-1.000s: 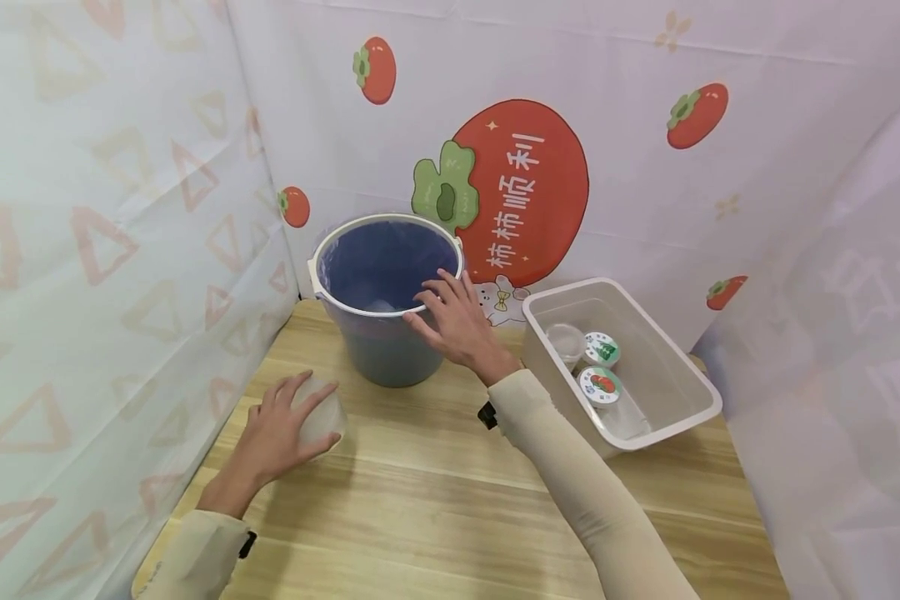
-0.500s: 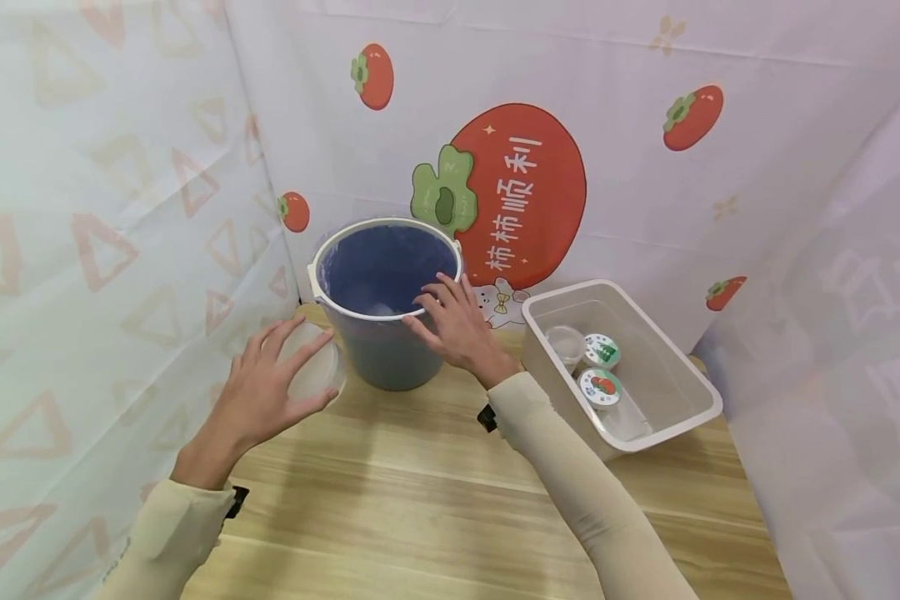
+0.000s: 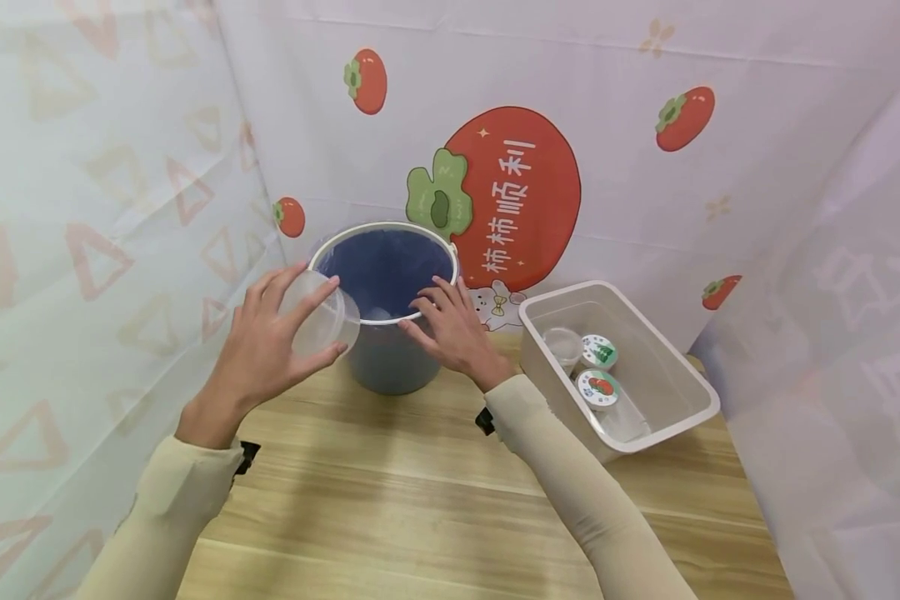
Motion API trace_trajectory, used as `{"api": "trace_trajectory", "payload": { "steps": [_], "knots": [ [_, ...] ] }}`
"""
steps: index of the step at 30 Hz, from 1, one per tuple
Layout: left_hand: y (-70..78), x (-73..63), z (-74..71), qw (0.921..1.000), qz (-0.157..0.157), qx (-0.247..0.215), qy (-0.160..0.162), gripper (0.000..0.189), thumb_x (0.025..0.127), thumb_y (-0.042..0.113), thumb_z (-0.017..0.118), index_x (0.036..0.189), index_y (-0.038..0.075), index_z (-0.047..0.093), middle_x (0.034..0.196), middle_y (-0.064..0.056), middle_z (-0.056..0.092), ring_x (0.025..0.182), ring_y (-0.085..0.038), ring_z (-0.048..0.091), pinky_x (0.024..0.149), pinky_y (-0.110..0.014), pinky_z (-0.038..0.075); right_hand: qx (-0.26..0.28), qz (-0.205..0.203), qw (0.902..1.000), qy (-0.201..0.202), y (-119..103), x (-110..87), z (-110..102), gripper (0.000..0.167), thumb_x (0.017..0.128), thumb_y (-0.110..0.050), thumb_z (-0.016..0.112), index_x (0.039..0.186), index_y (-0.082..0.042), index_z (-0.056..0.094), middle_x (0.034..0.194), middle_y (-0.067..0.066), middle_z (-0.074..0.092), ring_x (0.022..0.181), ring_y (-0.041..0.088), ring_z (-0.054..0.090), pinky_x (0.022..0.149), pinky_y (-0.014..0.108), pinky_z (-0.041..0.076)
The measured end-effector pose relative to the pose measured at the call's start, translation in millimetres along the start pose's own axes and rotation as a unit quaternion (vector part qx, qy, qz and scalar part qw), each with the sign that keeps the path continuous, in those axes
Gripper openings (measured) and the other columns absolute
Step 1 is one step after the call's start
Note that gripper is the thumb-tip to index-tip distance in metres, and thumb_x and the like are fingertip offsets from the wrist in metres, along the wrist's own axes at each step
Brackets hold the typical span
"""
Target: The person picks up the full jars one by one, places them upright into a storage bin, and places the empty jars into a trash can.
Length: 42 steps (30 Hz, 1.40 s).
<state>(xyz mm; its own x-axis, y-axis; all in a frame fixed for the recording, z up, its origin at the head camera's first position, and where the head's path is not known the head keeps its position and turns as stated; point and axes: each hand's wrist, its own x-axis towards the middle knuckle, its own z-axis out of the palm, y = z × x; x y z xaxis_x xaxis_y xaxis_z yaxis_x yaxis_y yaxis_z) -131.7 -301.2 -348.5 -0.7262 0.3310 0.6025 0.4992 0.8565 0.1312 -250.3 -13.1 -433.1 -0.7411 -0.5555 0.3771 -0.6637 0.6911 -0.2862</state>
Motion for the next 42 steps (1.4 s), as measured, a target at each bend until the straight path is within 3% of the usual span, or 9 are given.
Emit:
{"api": "trace_trajectory", "payload": {
  "steps": [10, 25, 30, 36, 42],
  "knots": [
    [-6.6, 43.0, 13.0, 0.9995, -0.021, -0.01, 0.023, 0.083, 0.084, 0.045, 0.088, 0.159, 0.029, 0.056, 0.172, -0.018, 0.039, 0.156, -0.051, 0.035, 0.102, -0.079, 0.042, -0.022, -0.004, 0.9997, -0.005, 0, 0.6, -2, 0.056, 0.11, -0.058, 0.051, 0.139, -0.016, 0.071, 0.149, 0.007, 0.063, 0.163, 0.032, 0.033, 0.137, 0.061, 0.008],
    [-28.1, 72.7, 46.3, 0.9983, -0.056, 0.008, -0.015, 0.082, 0.09, 0.05, 0.084, 0.163, 0.03, 0.051, 0.175, -0.016, 0.034, 0.159, -0.047, 0.029, 0.101, -0.079, 0.043, -0.027, -0.004, 0.9995, -0.017, -1, -0.7, -4, 0.057, 0.111, -0.058, 0.047, 0.143, -0.017, 0.069, 0.152, 0.008, 0.061, 0.164, 0.032, 0.031, 0.137, 0.06, 0.007],
    [-28.7, 80.8, 56.5, 0.9957, -0.071, -0.003, -0.06, 0.083, 0.091, 0.052, 0.083, 0.164, 0.033, 0.048, 0.176, -0.014, 0.031, 0.161, -0.048, 0.027, 0.107, -0.078, 0.04, -0.026, -0.001, 0.9994, -0.023, 0, -0.8, -4, 0.057, 0.111, -0.058, 0.046, 0.144, -0.017, 0.068, 0.153, 0.008, 0.059, 0.165, 0.032, 0.03, 0.138, 0.06, 0.006],
    [-28.4, 79.5, 66.9, 0.9873, -0.092, -0.003, -0.13, 0.087, 0.094, 0.057, 0.08, 0.168, 0.034, 0.042, 0.179, -0.014, 0.027, 0.163, -0.049, 0.022, 0.112, -0.081, 0.038, -0.021, -0.002, 0.9994, -0.028, -2, -0.9, -3, 0.055, 0.112, -0.058, 0.046, 0.143, -0.018, 0.068, 0.152, 0.008, 0.059, 0.165, 0.032, 0.029, 0.137, 0.06, 0.005],
    [-31.7, 75.3, 76.5, 0.9832, -0.087, 0.001, -0.16, 0.08, 0.101, 0.053, 0.073, 0.17, 0.031, 0.038, 0.179, -0.017, 0.024, 0.164, -0.048, 0.022, 0.117, -0.08, 0.034, -0.025, -0.003, 0.9993, -0.026, -2, -0.4, -4, 0.053, 0.112, -0.057, 0.046, 0.141, -0.019, 0.069, 0.151, 0.008, 0.061, 0.165, 0.032, 0.03, 0.137, 0.061, 0.007]
  ]
}}
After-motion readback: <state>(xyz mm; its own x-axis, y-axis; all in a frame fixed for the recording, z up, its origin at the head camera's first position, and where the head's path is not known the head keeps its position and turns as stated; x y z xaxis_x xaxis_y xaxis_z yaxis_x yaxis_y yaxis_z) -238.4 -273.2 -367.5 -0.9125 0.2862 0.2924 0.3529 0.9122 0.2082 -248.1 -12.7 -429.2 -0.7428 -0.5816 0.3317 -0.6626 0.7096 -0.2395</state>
